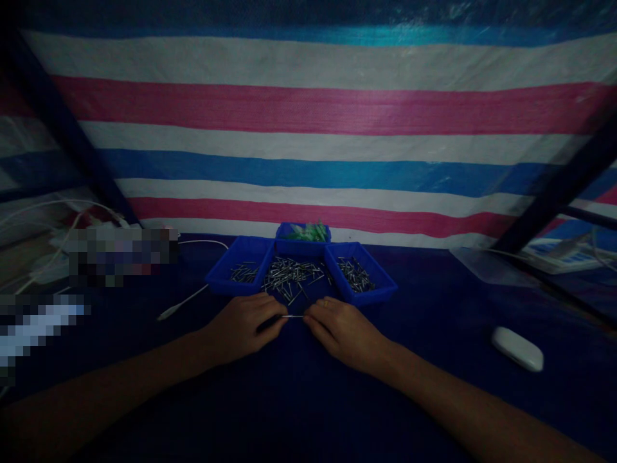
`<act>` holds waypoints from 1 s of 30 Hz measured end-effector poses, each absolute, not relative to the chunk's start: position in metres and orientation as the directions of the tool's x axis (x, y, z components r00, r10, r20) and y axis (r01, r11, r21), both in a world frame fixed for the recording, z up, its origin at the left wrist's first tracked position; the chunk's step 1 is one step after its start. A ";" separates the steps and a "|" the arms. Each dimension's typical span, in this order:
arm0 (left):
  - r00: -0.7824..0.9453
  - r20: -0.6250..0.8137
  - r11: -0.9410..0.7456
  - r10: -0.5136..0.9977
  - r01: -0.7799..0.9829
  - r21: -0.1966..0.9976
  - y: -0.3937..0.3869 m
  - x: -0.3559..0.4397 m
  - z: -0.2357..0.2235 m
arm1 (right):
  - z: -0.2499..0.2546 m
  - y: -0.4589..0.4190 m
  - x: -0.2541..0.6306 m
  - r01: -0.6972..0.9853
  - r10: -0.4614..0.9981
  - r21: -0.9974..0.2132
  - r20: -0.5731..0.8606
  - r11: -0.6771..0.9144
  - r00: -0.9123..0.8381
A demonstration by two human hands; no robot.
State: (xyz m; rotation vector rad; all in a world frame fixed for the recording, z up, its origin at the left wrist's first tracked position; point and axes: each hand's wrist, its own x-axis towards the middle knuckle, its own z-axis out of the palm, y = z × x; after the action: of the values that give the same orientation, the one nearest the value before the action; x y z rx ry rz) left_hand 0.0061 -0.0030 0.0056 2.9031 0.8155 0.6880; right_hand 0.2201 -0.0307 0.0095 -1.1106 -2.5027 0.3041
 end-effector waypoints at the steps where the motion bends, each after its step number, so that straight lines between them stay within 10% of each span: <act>1: 0.760 0.425 -0.868 0.491 0.465 0.172 -0.004 0.006 0.006 | 0.009 -0.031 0.220 0.656 0.729 -0.321 0.261 0.683 -0.633; 14: 0.815 0.473 -0.938 0.336 0.240 0.251 -0.007 0.010 0.005 | 0.008 -0.032 0.218 0.566 0.622 -0.260 0.265 0.782 -0.737; 30: 0.783 0.424 -0.889 0.455 0.377 0.259 -0.007 0.009 0.007 | 0.010 -0.035 0.220 0.628 0.694 -0.298 0.260 0.719 -0.671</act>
State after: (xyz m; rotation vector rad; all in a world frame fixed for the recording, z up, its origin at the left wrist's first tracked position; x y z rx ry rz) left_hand 0.0091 -0.0073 0.0075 2.8137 0.6611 0.7302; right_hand 0.2196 -0.0352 0.0105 -1.0271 -2.5702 0.2596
